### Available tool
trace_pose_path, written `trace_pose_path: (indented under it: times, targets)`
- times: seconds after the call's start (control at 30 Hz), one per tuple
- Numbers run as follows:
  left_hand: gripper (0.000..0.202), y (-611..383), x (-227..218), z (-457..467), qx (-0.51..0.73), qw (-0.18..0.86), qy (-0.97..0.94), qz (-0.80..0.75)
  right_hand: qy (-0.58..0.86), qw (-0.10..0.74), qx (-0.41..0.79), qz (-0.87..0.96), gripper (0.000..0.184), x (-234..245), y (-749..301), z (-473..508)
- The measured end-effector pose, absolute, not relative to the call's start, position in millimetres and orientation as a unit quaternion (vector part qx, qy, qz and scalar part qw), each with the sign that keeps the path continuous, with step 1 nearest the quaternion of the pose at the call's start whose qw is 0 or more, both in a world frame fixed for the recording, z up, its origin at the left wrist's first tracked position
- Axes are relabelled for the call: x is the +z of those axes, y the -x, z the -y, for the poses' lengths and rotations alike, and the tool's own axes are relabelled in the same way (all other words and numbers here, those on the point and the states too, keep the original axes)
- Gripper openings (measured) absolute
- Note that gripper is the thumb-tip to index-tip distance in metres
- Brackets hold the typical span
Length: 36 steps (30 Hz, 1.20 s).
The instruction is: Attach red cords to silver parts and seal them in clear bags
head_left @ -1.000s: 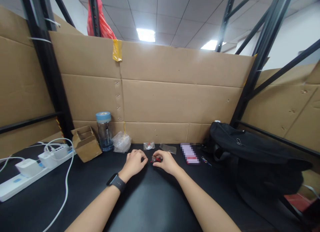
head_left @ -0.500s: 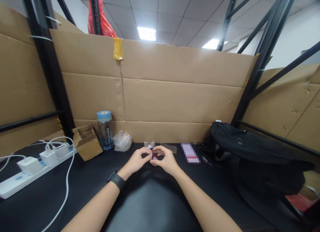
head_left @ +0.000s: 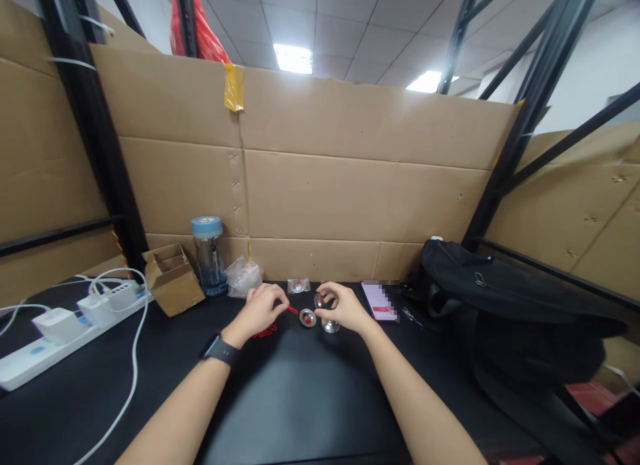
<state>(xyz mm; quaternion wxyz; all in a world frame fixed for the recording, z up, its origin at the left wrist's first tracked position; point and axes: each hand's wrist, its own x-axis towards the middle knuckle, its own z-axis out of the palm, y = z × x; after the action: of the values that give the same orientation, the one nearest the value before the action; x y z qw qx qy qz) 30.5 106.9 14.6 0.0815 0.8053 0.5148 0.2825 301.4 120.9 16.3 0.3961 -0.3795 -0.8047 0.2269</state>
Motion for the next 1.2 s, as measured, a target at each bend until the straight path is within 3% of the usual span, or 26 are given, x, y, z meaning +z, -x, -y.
trace_pose_path:
  times: [0.13,0.27,0.43,0.57,0.73,1.0,1.07,1.2]
  targets:
    - [0.012,1.4,22.2,-107.7,0.195,0.072,-0.830,-0.518,0.407,0.298,0.195,0.841,0.041,19.4,-320.0,-123.8]
    - [0.012,19.8,25.9,-108.8,0.157,0.085,-0.825,-0.536,0.421,0.254,0.200,0.847,0.040,14.7,-325.9,-126.7]
    - [0.017,-5.1,23.7,-105.7,0.204,0.065,-0.837,-0.503,0.428,0.219,0.220,0.849,0.043,9.6,-327.4,-130.0]
    - [0.029,-50.7,11.5,-92.8,0.257,0.055,-0.866,-0.426,0.422,0.209,0.217,0.855,0.046,10.9,-328.7,-130.0]
    - [0.038,-79.3,-2.3,-83.4,0.207,0.064,-0.885,-0.412,0.424,0.227,0.175,0.859,0.031,15.4,-327.2,-127.2]
    - [0.020,-73.3,3.9,-89.1,0.196,0.061,-0.867,-0.454,0.408,0.266,0.138,0.862,0.017,19.0,-315.7,-120.6]
    - [0.014,-75.2,2.8,-88.8,0.198,0.044,-0.864,-0.460,0.398,0.271,0.138,0.866,0.022,15.9,-309.7,-119.3]
    - [0.010,-78.5,-3.6,-90.0,0.222,0.046,-0.854,-0.469,0.376,0.270,0.149,0.874,0.050,5.6,-295.8,-117.6]
